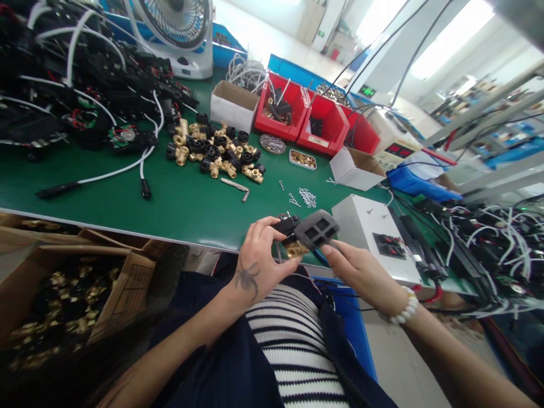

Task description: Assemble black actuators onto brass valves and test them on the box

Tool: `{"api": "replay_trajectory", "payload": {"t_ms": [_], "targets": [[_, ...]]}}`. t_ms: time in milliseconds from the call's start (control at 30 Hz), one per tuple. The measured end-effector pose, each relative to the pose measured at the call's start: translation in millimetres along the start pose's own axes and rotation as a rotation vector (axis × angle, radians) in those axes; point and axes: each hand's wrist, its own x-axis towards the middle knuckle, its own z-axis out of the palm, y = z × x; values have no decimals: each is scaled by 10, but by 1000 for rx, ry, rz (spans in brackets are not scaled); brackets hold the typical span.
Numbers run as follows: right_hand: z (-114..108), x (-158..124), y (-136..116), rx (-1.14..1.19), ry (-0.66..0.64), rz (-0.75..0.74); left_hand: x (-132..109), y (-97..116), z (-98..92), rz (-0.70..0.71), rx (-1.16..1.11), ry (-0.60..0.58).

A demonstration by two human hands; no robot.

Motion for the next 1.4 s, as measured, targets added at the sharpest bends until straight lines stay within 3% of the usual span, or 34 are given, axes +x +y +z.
{"api": "replay_trajectory", "payload": {"t_ms": [67, 200, 233, 400, 567, 733, 900, 1067, 1167, 1400], "targets": [[-6, 9, 17, -34, -33, -2, -3, 2, 6, 0, 6, 4], [-57, 0, 32, 130, 199, 13, -11, -3, 19, 5, 10, -2], [-51, 0, 32, 112, 207, 9, -12, -6, 21, 6, 10, -1], [-15, -1, 17, -132, -10, -38, -12, -10, 19, 6, 16, 9], [-70, -3, 40, -47, 205, -24, -12, -4, 17, 3, 15, -2], [47, 48, 76, -173, -33, -58, -10, -10, 12, 0, 15, 5], [47, 108, 89, 7, 81, -99, -14, -20, 8, 11, 8, -22], [203, 317, 152, 194, -107, -237, -16, -42, -1, 11, -5, -30], [263, 411, 172, 215, -151, -301, -9, -40, -12, 6, -10, -38], [254, 414, 163, 265, -211, -230, 5, -8, -58, -20, -22, -38]]}}
